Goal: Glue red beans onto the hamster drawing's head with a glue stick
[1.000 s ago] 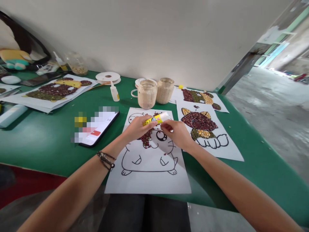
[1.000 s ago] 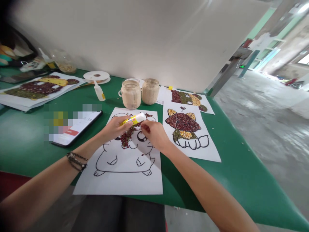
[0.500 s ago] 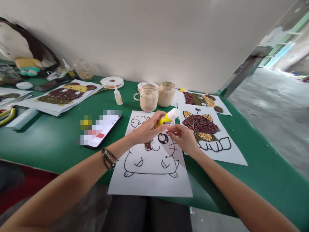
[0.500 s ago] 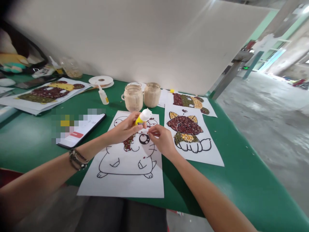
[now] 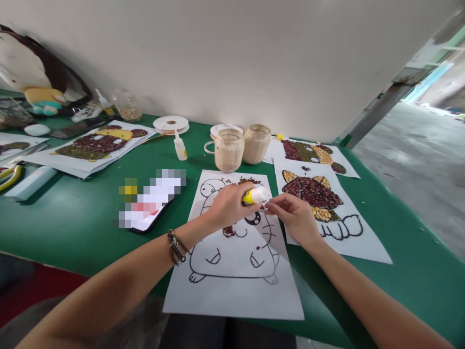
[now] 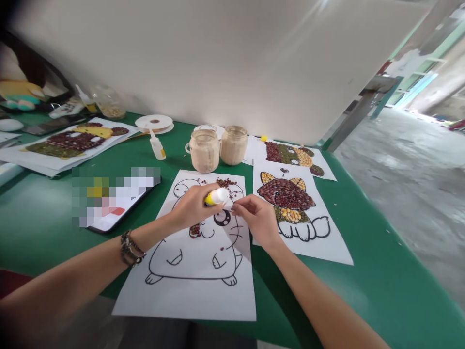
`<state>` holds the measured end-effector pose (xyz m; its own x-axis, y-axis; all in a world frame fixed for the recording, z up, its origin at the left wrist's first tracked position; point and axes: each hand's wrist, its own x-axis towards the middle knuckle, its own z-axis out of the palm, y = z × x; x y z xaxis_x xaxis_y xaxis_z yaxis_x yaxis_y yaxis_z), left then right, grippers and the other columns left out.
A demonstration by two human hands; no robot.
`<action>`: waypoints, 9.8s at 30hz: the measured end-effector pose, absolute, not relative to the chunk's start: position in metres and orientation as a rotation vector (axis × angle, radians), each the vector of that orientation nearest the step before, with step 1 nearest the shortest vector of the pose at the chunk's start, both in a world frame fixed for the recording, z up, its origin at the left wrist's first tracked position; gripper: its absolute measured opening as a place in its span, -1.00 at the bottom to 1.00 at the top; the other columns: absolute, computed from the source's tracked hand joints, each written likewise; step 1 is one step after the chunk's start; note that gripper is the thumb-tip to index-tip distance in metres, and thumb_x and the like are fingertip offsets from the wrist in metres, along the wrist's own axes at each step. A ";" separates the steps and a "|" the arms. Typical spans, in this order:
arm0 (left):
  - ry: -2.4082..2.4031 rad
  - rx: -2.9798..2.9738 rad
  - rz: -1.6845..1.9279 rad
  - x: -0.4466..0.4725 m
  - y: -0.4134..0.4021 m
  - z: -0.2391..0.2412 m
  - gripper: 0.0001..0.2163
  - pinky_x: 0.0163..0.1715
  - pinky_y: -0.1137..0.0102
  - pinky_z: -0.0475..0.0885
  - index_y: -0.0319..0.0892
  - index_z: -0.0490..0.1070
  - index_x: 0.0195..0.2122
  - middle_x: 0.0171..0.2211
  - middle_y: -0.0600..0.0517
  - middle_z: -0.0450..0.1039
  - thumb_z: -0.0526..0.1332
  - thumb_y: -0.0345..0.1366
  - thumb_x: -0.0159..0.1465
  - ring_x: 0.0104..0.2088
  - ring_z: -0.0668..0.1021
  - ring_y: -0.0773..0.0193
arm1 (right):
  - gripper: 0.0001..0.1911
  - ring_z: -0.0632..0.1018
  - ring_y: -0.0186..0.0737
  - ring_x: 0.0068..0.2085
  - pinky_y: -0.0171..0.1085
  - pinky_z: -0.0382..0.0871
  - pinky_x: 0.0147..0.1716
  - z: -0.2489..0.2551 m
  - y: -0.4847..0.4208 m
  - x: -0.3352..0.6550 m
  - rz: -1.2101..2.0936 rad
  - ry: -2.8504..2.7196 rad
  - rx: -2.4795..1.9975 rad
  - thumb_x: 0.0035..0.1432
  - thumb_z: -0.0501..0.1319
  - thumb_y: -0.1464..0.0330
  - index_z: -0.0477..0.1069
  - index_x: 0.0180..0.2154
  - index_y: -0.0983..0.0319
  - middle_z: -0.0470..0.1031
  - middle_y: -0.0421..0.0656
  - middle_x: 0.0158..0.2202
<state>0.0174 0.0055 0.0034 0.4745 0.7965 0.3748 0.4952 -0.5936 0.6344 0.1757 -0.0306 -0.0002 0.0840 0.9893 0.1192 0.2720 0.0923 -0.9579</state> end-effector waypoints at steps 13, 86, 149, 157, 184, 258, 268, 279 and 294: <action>0.788 2.216 1.061 0.014 0.001 -0.010 -0.83 -0.34 0.44 0.36 -0.17 0.33 -0.34 -0.36 0.05 0.45 0.22 -0.43 0.00 -0.33 0.46 0.34 | -0.91 0.43 -0.44 -0.56 -0.40 0.32 -0.50 0.001 -0.038 0.171 1.171 -1.286 -1.325 -0.16 0.24 0.34 0.38 -0.55 0.23 0.42 -0.29 -0.63; 0.900 2.383 0.843 0.016 -0.007 -0.001 -0.89 -0.56 0.49 0.22 -0.20 0.20 -0.34 -0.51 0.09 0.31 0.02 -0.28 0.16 -0.54 0.33 0.41 | -0.93 0.40 -0.45 -0.63 -0.41 0.33 -0.64 0.023 -0.054 0.169 0.774 -1.408 -1.293 -0.07 0.16 0.43 0.31 -0.55 0.24 0.34 -0.30 -0.69; 1.062 2.683 0.926 0.015 -0.007 0.001 -0.84 -0.61 0.50 0.26 -0.20 0.32 -0.33 -0.46 0.07 0.40 0.09 -0.22 0.14 -0.50 0.44 0.36 | -0.93 0.34 -0.46 -0.50 -0.40 0.26 -0.51 0.032 -0.049 0.190 0.563 -1.985 -1.131 0.01 0.07 0.46 0.30 -0.46 0.25 0.33 -0.24 -0.49; 1.134 2.600 0.947 0.013 -0.010 0.007 -0.83 -0.52 0.45 0.33 -0.19 0.30 -0.29 -0.37 0.03 0.44 0.09 -0.23 0.15 -0.41 0.48 0.30 | -0.93 0.31 -0.46 -0.60 -0.42 0.20 -0.61 0.036 -0.049 0.185 0.860 -1.679 -1.132 -0.03 0.11 0.38 0.28 -0.49 0.26 0.25 -0.30 -0.64; 1.125 2.562 0.958 0.012 -0.016 0.012 -0.80 -0.51 0.41 0.35 -0.20 0.28 -0.30 -0.40 0.00 0.46 0.03 -0.19 0.15 -0.45 0.49 0.26 | -0.84 0.33 -0.41 -0.58 -0.37 0.21 -0.59 0.035 -0.049 0.239 0.652 -1.565 -1.414 -0.11 0.15 0.28 0.29 -0.52 0.26 0.31 -0.25 -0.58; 0.895 1.480 0.847 0.014 -0.003 0.006 -0.82 -0.76 0.57 0.06 -0.14 0.05 -0.51 -0.77 0.29 0.02 0.09 -0.24 0.05 -0.77 0.12 0.54 | -0.77 0.42 -0.29 -0.51 -0.32 0.34 -0.52 -0.003 -0.075 0.317 0.041 -1.278 -1.741 -0.22 0.14 0.20 0.36 -0.57 0.23 0.42 -0.14 -0.51; 0.952 1.478 0.819 0.016 -0.003 0.003 -0.82 -0.77 0.58 0.08 -0.15 0.06 -0.50 -0.72 0.26 0.05 0.10 -0.24 0.05 -0.76 0.14 0.56 | -0.79 0.39 -0.34 -0.59 -0.35 0.32 -0.57 -0.007 -0.077 0.313 -0.074 -1.703 -1.692 -0.04 0.06 0.24 0.34 -0.54 0.21 0.42 -0.15 -0.52; 0.980 1.473 0.783 0.016 -0.006 0.007 -0.83 -0.76 0.58 0.10 -0.16 0.08 -0.48 -0.72 0.27 0.05 0.10 -0.23 0.04 -0.75 0.15 0.55 | -0.80 0.40 -0.33 -0.55 -0.34 0.33 -0.52 -0.013 -0.075 0.314 -0.042 -1.900 -1.690 0.03 0.03 0.25 0.32 -0.51 0.19 0.43 -0.14 -0.47; 1.013 1.497 0.766 0.017 -0.008 0.013 -0.81 -0.74 0.56 0.11 -0.15 0.06 -0.51 -0.74 0.27 0.02 0.10 -0.22 0.03 -0.75 0.14 0.53 | -0.72 0.45 -0.32 -0.43 -0.36 0.28 -0.52 -0.020 -0.071 0.323 -0.291 -2.253 -1.788 0.16 -0.13 0.33 0.31 -0.44 0.17 0.41 -0.16 -0.40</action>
